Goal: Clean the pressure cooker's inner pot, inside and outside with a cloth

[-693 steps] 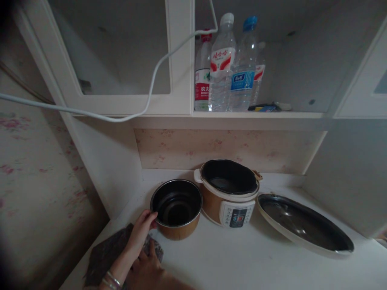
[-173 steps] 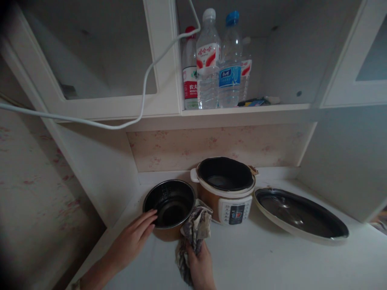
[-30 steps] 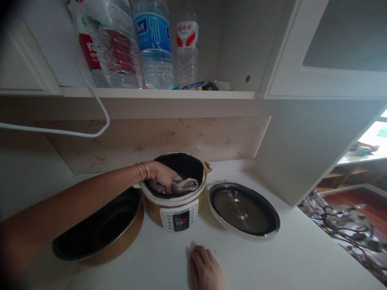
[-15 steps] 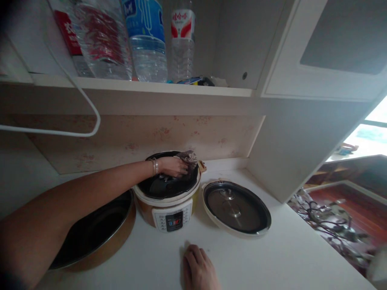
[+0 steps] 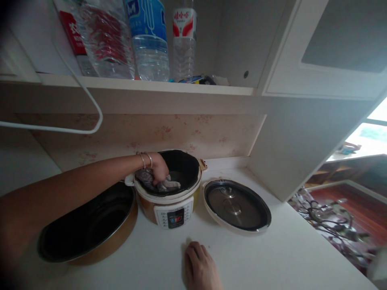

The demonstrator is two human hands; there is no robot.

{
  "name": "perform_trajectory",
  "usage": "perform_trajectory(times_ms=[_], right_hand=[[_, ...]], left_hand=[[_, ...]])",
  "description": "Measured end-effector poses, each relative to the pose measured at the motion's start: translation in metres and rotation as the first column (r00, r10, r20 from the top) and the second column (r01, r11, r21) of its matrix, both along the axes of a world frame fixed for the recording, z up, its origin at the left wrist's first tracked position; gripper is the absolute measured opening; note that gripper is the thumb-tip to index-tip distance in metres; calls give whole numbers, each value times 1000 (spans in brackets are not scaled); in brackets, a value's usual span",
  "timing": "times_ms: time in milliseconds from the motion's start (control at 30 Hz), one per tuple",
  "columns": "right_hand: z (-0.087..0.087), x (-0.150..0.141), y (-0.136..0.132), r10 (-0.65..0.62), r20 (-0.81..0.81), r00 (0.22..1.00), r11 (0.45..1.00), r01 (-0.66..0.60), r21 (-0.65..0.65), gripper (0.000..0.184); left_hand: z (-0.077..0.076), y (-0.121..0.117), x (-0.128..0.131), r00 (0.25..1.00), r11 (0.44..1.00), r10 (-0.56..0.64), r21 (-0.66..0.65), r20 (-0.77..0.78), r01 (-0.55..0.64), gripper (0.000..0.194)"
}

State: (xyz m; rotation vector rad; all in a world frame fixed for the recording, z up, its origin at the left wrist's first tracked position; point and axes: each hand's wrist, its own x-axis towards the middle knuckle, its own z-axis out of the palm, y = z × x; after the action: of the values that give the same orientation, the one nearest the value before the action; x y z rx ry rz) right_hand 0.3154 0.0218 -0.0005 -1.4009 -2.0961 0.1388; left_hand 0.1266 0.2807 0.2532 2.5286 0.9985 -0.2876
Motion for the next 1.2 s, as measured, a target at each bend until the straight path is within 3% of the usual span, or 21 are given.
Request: perform_trajectory(times_ms=[67,133,167,233,300,333,433,500,567,633,700,767,833,933,1033,1200], right_hand=[[0,0,0,-2,11,1000,1000,2,-7,14],[0,0,1,0,19,1000,1000,1,-16,15],[0,-1,1,-1,20,1000,1000,1,-20,15],[2,-1,0,-4,18,1000,1000,4,-27,16],[4,-2,-1,-10,13,1000,999,10,-33,17],[5,-2,-1,-13,11,1000,999,13,-35,17],[5,-3,-1,-25,16,1000,999,26,-32,15],[3,-3,-1,-34,20,999,999,34,-22,15],[1,-2,0,-31,18,999,999,31,-6,14],[-1,-1,1,-19,13,1000,1000,19,12,13],[-2,0,1,-9,11,1000,1000,8,28,13],[-1,1,1,-7,11,1000,999,6,38,13],[0,0,1,-8,7,1000,999,8,46,13],[2,-1,1,-14,-4,1000,999,15,50,13],[2,-1,2,-15,-18,1000,999,16,48,14],[-2,2,4,4,-14,1000,1000,-4,31,14]], left_hand=[[4,-11,7,1000,983,7,-181,-14,-10,24],[4,-22,17,979,913,151,-398,135,-86,21],[2,-26,23,922,858,294,-494,251,-139,18],[-3,-30,39,691,762,567,-604,448,-234,13],[-10,-29,56,504,734,666,-602,549,-314,10],[-13,-28,64,464,730,678,-592,570,-341,10],[-20,-27,73,489,735,671,-584,557,-343,12],[-20,-31,62,549,732,661,-603,513,-318,14],[-16,-34,40,678,733,596,-635,430,-242,20],[-8,-34,14,852,749,436,-642,289,-165,29],[2,-29,-10,982,852,177,-510,66,-119,30],[7,-19,-24,987,965,11,-257,-158,-52,26],[8,-7,-28,968,1000,-22,-15,-252,19,22],[0,9,-19,985,969,3,243,-175,40,20],[-9,18,-3,994,900,-103,421,-44,112,27],[-18,26,22,908,832,-415,431,65,349,27]])
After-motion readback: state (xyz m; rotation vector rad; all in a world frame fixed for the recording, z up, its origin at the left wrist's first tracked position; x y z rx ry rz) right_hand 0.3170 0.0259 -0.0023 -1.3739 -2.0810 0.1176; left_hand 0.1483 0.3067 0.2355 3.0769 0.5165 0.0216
